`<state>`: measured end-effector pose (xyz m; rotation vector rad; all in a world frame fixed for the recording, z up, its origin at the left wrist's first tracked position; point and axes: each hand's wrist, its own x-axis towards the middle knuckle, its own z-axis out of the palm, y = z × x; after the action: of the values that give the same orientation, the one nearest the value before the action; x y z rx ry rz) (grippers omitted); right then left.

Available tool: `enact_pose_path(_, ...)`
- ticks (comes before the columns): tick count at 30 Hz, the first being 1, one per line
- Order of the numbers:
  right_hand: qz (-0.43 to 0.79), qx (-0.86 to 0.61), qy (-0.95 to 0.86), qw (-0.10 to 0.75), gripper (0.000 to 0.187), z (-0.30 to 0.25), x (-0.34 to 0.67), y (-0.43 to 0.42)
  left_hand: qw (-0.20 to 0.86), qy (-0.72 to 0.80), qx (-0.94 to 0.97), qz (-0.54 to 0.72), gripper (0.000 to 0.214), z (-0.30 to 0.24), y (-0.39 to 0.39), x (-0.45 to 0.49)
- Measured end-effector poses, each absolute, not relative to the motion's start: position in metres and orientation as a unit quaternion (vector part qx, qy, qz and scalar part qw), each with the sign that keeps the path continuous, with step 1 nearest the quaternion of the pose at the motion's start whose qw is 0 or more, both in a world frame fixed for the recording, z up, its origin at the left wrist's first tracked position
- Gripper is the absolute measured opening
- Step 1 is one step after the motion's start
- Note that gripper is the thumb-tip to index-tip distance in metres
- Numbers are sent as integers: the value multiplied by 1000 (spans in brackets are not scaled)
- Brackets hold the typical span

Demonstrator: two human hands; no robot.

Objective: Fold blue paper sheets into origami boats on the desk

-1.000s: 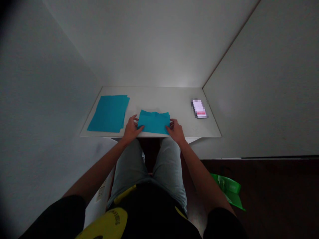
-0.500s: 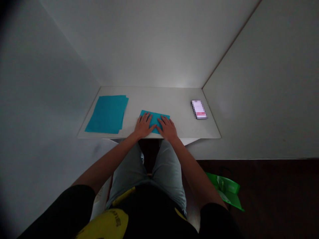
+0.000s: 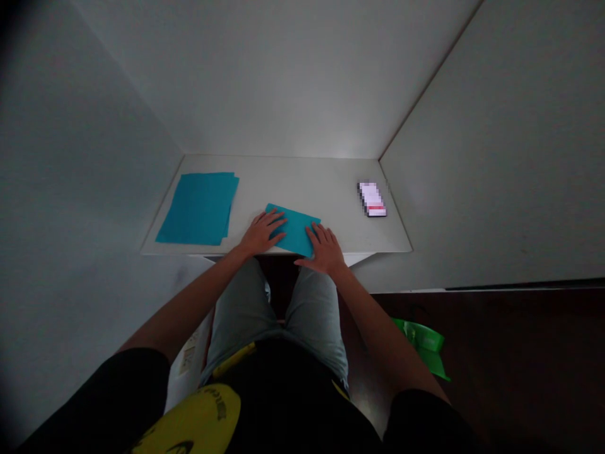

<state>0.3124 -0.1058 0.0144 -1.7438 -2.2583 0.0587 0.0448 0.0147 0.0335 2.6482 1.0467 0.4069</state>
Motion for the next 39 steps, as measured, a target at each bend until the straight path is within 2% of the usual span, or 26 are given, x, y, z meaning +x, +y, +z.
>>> enact_pose_path(2,18,-603,-786,136,103,15,314,-114,143,317,931,116,68,37,6,37)
enact_pose_path(6,19,-607,-784,127,73,19,314,-127,139,274,948,86,99,41,-12,19)
enact_pose_path(8,20,-612,-781,123,63,21,313,-131,136,260,952,84,103,39,-19,9)
enact_pose_path(10,19,-618,-776,122,58,25,313,-133,142,255,952,94,91,36,-24,-2)
enact_pose_path(13,33,-620,-771,142,47,33,315,-132,187,271,934,137,54,32,-26,-13)
enact_pose_path(16,116,-602,-769,180,29,48,321,-122,274,337,878,202,32,37,-23,-15)
enact_pose_path(20,297,-591,-706,254,60,67,330,-101,387,450,750,293,47,58,-6,-2)
enact_pose_path(23,332,-623,-633,317,69,70,332,-82,414,463,702,350,50,70,14,14)
enact_pose_path(27,252,-670,-614,331,68,50,329,-61,377,490,714,329,41,64,29,31)
enact_pose_path(33,84,-667,-687,277,46,22,325,-55,220,480,819,226,34,38,17,40)
enact_pose_path(39,85,-583,-783,201,55,30,320,-68,149,362,907,153,56,37,-2,42)
